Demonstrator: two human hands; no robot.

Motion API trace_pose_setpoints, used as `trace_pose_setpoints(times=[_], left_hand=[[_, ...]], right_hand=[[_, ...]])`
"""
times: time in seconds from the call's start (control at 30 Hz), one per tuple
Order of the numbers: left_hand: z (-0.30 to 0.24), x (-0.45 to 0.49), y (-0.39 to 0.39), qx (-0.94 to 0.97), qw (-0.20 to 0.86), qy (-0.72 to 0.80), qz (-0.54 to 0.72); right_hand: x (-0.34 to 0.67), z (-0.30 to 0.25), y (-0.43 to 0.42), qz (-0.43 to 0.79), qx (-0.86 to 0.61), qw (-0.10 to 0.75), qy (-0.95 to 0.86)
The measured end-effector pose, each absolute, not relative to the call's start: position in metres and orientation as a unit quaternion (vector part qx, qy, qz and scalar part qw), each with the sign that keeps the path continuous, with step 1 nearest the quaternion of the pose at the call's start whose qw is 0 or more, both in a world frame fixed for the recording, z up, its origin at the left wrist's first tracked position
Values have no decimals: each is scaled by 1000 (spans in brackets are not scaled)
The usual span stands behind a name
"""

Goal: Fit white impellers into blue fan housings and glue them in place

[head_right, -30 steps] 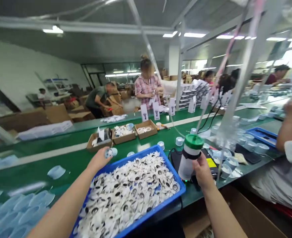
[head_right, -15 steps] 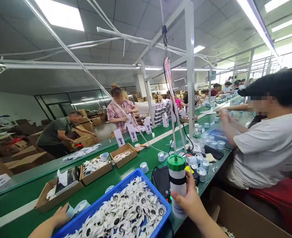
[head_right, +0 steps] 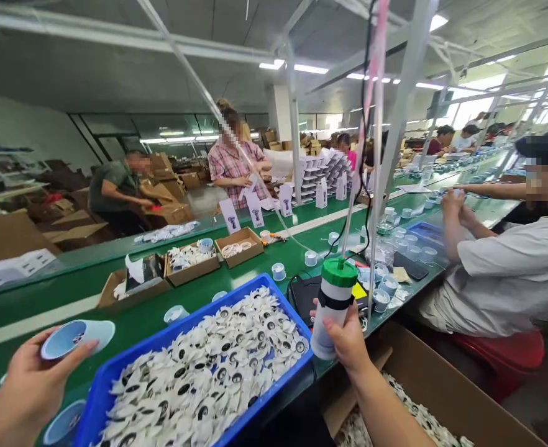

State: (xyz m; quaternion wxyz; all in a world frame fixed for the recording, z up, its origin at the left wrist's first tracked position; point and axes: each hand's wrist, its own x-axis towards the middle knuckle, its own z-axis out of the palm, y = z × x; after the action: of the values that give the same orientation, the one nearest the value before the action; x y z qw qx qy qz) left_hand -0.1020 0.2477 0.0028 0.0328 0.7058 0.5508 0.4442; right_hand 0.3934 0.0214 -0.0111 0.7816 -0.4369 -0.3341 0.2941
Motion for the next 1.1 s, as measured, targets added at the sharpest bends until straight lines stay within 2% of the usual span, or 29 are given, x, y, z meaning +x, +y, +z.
trace_pose_setpoints(times=[0.03,0.1,0.17,0.27,0.37,0.57,0.83,1.0,1.1], left_hand=[[-4,-94,217,707,84,545,442],[-16,-67,156,686,254,509,455],[-23,-31,103,727,318,468,389],[-19,22,51,777,290,447,336],[-1,59,30,801,278,426,315],[28,82,19,808,318,374,324],[30,87,11,795,331,371,349],[33,88,9,791,339,389,329],[38,88,6,784,378,393,296]], right_hand=[[389,-6,26,313,-429,777,-338],[374,6,35,370,-402,756,-361],[352,20,44,451,-351,720,-394],[314,42,53,567,-267,656,-422],[280,61,59,608,-228,621,-439],[245,78,54,603,-205,623,-454],[248,80,38,594,-197,621,-472],[248,77,41,599,-206,623,-459],[248,77,41,602,-245,611,-453]])
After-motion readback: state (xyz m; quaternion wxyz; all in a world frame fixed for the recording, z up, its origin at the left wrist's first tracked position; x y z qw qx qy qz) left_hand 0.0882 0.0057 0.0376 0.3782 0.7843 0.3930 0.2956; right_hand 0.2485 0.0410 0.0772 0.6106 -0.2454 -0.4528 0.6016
